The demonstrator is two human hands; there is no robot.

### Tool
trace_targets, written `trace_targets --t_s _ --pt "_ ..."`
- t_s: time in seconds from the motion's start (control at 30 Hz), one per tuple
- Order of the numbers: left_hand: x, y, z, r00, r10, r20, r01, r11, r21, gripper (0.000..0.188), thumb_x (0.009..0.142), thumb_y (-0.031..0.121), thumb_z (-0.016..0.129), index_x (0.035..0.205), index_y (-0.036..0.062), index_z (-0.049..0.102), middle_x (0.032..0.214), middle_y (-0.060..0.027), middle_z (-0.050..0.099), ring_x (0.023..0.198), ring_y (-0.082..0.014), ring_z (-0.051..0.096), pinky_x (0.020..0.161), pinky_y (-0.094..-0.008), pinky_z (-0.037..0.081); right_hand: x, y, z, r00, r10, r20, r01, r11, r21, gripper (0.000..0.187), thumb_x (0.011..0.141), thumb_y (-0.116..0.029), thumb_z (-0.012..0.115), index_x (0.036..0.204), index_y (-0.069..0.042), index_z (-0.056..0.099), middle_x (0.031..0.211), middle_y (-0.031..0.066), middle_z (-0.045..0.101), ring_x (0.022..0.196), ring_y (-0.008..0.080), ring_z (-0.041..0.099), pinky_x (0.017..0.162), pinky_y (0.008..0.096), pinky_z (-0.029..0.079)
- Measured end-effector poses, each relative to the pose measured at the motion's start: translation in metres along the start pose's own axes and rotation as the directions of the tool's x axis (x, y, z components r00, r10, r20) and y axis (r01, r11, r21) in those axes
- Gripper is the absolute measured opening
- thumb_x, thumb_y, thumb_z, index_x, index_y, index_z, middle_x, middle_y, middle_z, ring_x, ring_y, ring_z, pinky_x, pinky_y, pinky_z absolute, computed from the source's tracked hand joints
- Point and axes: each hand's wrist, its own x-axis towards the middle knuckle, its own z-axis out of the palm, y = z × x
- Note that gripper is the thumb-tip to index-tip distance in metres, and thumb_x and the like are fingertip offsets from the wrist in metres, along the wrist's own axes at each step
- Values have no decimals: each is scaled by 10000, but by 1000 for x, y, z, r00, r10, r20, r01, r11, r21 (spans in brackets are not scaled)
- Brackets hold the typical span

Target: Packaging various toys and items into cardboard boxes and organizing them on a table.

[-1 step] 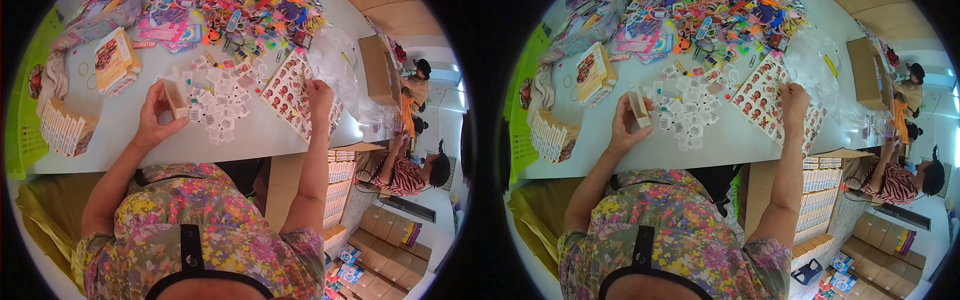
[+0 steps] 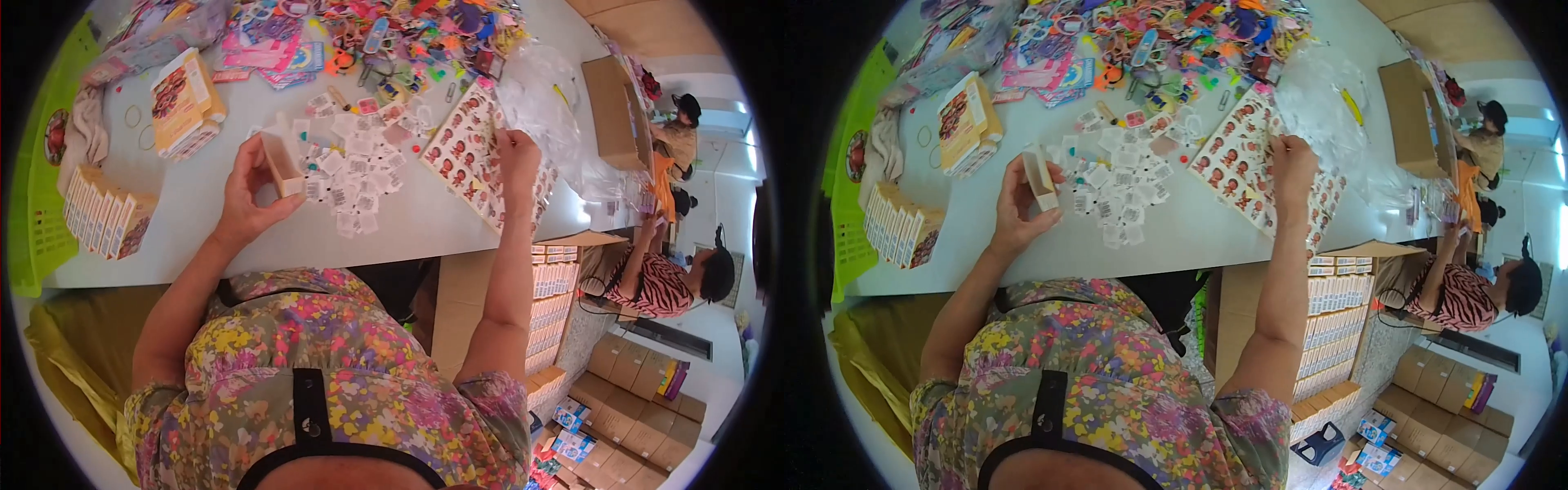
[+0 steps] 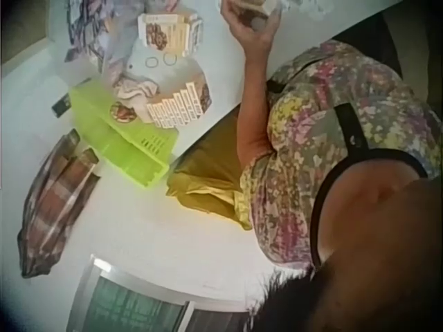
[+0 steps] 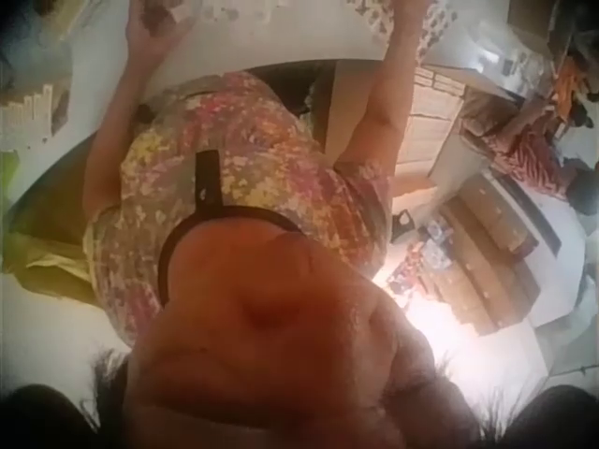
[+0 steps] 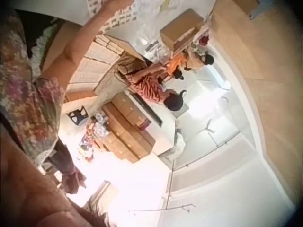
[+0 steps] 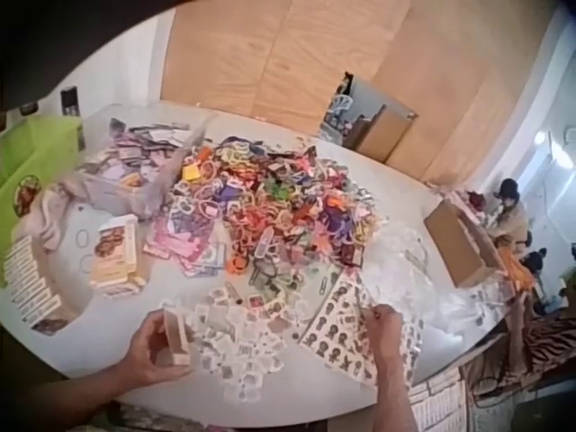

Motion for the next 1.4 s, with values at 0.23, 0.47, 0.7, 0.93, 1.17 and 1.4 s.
trace_targets --t_s 0.23,0.47,0.7,0.93,1.17,1.4 --pt "-2 5 -4 1000 -2 24 2 1000 14 840 728 50 753 1423 29 281 1253 -102 531 1152 -200 548 1006 -362 425 -2 -5 -15 988 155 -3 -140 902 408 199 933 -155 599 912 39 636 680 87 657 522 110 598 490 266 468" --pt "-2 8 -2 1000 -18 19 17 998 54 841 727 59 756 1422 35 283 1259 -102 532 1162 -201 546 1015 -362 419 -11 22 -18 984 178 -3 -132 742 657 172 880 -43 633 1012 65 646 717 82 672 531 89 584 482 213 457" --pt "-4 -9 -11 999 32 8 -32 999 3 846 736 67 790 1421 27 296 1288 -97 510 1157 -190 543 978 -347 442 -5 27 -13 975 174 -138 -66 820 569 147 859 -98 693 898 41 718 656 28 640 565 56 552 490 209 416" --pt "0 4 -2 999 10 -34 -10 1000 4 778 743 62 729 1400 68 313 1224 -107 534 1128 -221 558 959 -367 461 -35 -34 0 991 46 -126 31 834 551 175 852 -157 730 936 -3 738 677 -10 634 559 29 489 506 191 381" --pt "-1 7 -4 999 -48 -7 47 997 -53 788 735 59 735 1400 76 315 1214 -110 540 1124 -221 561 966 -376 458 -81 -144 49 759 -403 511 173 882 439 370 768 -92 751 1126 -36 671 805 75 686 649 125 606 585 270 472" --pt "-1 14 0 997 -73 33 76 993 -86 837 728 86 770 1415 58 293 1239 -107 537 1139 -220 553 1007 -391 428 -79 -146 60 716 -538 446 425 841 334 220 757 -107 756 942 -13 684 762 106 646 678 203 620 633 325 490"
